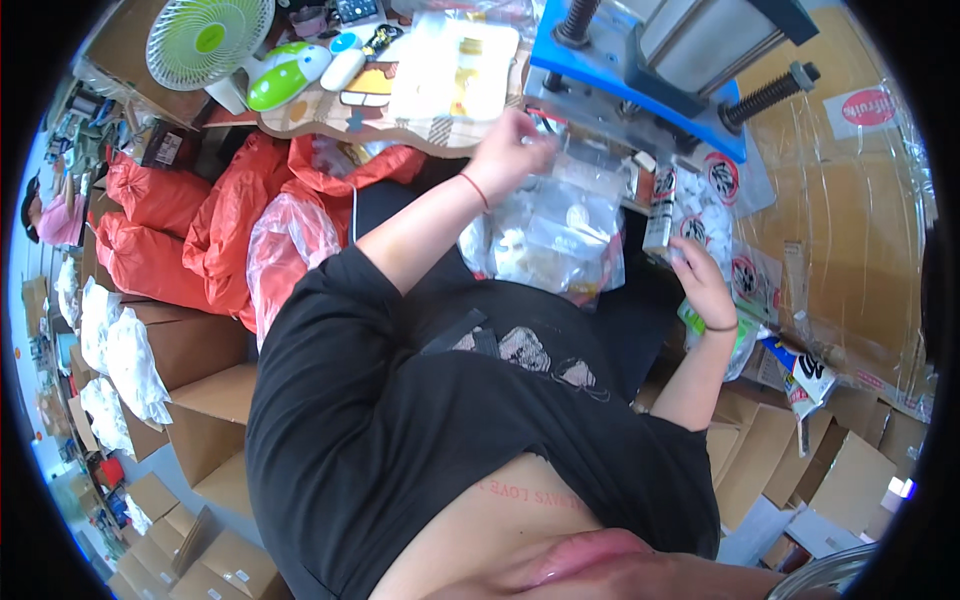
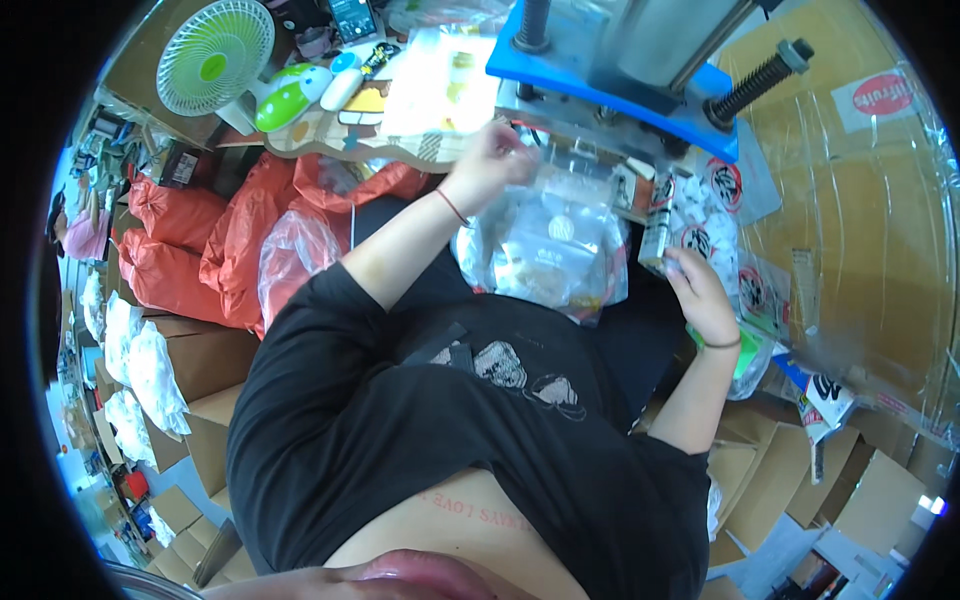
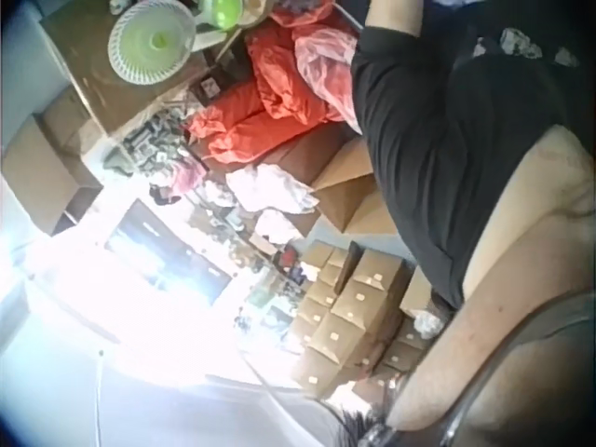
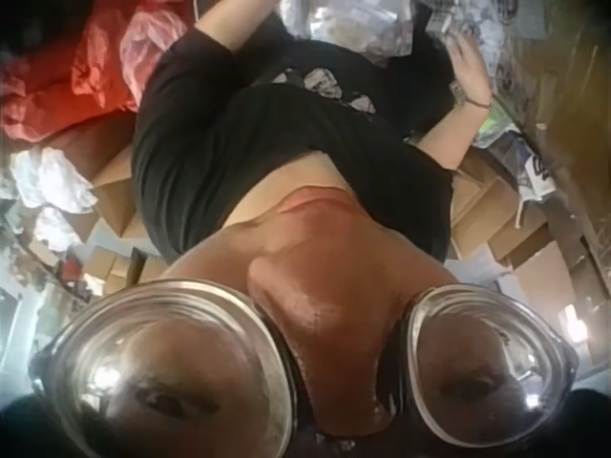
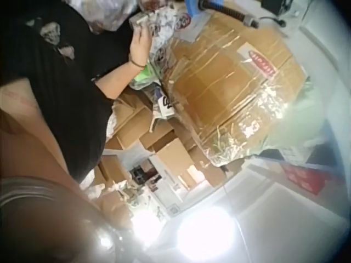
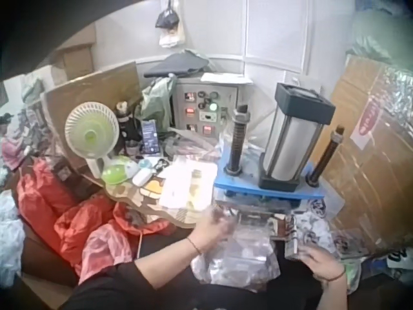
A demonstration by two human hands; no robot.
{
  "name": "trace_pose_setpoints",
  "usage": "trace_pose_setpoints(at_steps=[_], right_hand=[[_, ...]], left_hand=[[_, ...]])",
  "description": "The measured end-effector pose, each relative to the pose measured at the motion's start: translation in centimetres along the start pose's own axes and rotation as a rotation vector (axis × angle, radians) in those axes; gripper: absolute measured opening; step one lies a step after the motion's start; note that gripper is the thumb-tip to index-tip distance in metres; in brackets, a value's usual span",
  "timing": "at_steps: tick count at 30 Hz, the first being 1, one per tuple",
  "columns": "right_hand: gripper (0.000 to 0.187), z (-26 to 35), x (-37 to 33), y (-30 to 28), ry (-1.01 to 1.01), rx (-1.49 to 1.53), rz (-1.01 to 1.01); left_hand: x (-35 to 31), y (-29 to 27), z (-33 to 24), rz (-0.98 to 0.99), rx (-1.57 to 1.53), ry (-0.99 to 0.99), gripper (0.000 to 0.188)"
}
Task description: Packaging small items into plastic bags and sealing them with a tabletop heat sealer.
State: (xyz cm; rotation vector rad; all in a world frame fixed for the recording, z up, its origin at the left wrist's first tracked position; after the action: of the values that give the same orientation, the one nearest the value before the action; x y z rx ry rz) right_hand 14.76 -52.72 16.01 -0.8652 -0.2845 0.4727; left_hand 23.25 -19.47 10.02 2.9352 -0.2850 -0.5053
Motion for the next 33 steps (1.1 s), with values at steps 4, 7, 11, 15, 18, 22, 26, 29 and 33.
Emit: trace_pose_setpoints(at_steps=[4,7,11,15,18,22,26,29,33], right_hand=[[0.022,0.8,-0.6,-0.9,0.016,0.0,-0.096],[0.021,0.4,-1.0,-1.4,0.012,-0.165,-0.179],[0.018,0.6,0.2,0.0,0.035,0.47,-0.473],[0.008,6.8,4.9,2.2,-0.11,0.207,-0.268],[0.012,9.4,6.6,3.0,-0.287,0.19,-0.237],[0.014,9.1,8.0,2.5,-0.044,0.687,-0.519],[0.017,7.8,8.7,2.3,-0.092,0.544,-0.397],[0.024,5.5,7.1,1.6,-0.086,0.568,-0.106],[0.028,4.8,6.3,-0.3,-0.033,0.187,-0.324]], left_hand=[[-1.3,-8.3,-3.3,-0.753,1.066,0.786,0.051],[-2.6,-8.5,-2.0,-0.602,1.613,0.913,0.051],[-4.2,-7.3,-0.7,-0.248,1.378,0.759,0.038],[-5.0,-6.1,-2.1,-0.129,0.644,0.308,0.026],[-6.3,-2.2,-2.0,-0.012,0.745,0.243,0.025],[-7.1,1.8,-0.4,0.224,0.554,0.042,0.024],[-8.0,4.4,0.6,0.424,0.114,-0.082,0.028],[-8.3,6.0,1.6,0.511,0.009,-0.225,0.027],[-7.8,6.5,3.8,0.57,-0.069,-0.321,0.024]])
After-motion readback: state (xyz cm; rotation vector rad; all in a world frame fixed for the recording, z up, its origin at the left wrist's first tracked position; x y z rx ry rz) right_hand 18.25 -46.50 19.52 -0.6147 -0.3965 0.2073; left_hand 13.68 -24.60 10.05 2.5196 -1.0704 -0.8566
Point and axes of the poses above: each hand's wrist, its own x-axis towards the middle knuckle, its own y-axis out of the palm, z = x × y, the point moved 4 cm from there along x, towards the middle knuckle, and after that the axes turned 6 degrees about -y, right-handed, at the moved point
